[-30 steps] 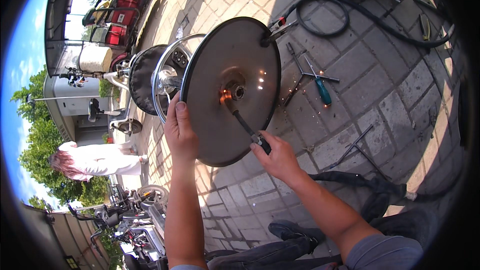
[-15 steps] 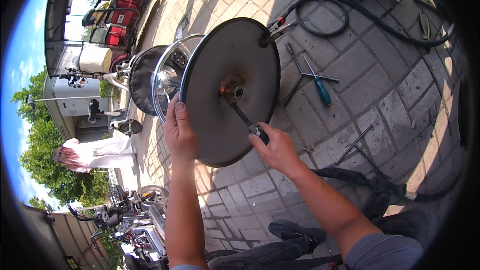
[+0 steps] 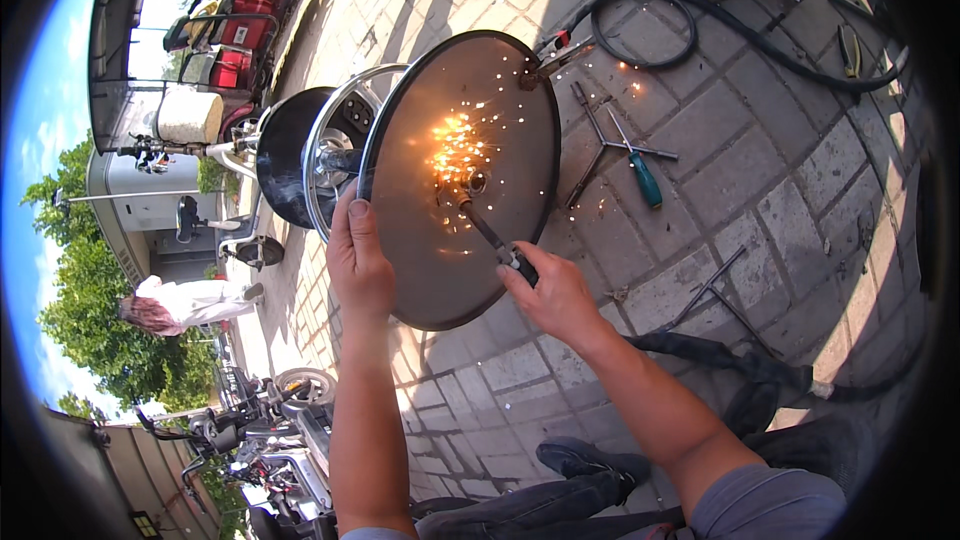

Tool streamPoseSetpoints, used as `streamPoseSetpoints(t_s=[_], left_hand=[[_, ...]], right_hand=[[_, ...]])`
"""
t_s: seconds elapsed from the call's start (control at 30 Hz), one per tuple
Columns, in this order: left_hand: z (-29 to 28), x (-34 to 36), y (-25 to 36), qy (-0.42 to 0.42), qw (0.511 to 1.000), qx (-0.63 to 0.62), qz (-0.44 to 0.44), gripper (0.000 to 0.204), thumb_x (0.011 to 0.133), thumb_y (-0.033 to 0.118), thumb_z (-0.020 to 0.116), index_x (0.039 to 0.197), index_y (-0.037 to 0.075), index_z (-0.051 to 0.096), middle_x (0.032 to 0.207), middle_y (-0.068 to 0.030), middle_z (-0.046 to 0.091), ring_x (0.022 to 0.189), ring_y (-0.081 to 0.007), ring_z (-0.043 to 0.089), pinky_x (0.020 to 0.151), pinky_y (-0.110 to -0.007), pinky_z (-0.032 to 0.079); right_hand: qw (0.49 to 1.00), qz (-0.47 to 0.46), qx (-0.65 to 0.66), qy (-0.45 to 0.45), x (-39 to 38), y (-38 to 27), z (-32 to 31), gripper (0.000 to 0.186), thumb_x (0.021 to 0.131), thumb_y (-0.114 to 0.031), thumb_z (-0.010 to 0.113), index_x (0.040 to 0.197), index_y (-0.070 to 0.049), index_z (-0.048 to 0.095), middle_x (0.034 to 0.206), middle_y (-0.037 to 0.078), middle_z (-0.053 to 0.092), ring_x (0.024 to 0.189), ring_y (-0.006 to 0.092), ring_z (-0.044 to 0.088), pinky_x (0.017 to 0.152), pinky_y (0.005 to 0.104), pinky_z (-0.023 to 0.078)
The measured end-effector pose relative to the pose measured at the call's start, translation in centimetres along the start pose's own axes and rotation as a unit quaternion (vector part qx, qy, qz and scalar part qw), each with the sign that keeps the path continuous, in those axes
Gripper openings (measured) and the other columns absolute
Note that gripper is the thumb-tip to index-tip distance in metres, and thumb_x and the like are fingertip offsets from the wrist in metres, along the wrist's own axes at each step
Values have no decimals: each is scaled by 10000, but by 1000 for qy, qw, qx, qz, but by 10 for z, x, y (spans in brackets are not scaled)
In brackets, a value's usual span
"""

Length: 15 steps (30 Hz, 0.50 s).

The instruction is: The person uses a welding torch to weld a circular metal part attached to a chrome stand. They repeatedly apply the torch to the center of the metal disc, producing sparks and bright flashes, while holding the part steady with their other hand.

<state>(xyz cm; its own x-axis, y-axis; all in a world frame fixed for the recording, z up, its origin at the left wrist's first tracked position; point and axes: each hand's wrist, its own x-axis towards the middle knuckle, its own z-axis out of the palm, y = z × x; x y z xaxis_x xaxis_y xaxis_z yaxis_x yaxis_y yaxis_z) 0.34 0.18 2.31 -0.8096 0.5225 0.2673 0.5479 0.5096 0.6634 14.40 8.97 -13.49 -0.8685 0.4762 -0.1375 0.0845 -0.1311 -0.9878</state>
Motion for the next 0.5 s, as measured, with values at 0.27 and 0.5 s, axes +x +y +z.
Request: streamPoseSetpoints(t_s=[0.27,0.5], left_hand=[[1,-1,3,-8,1000,-12,-20,416,1089,290,428,1326,-31,546,1136,-66,649,1020,-117,599,888,-249,478],[1,1,5,-5,1000,-18,-15,404,1089,284,430,1343,-10,540,1102,-52,667,980,-93,601,859,-225,475]], right_hand=[[1000,10,13,4,-15,6,4,427,908,-326,680,1191,-10,634,880,240,678,828,425,666,726,474,510],[1000,5,14,3,-6,3,2,438,910,-336,676,1194,-6,631,900,251,671,847,435,658,736,477,510]])
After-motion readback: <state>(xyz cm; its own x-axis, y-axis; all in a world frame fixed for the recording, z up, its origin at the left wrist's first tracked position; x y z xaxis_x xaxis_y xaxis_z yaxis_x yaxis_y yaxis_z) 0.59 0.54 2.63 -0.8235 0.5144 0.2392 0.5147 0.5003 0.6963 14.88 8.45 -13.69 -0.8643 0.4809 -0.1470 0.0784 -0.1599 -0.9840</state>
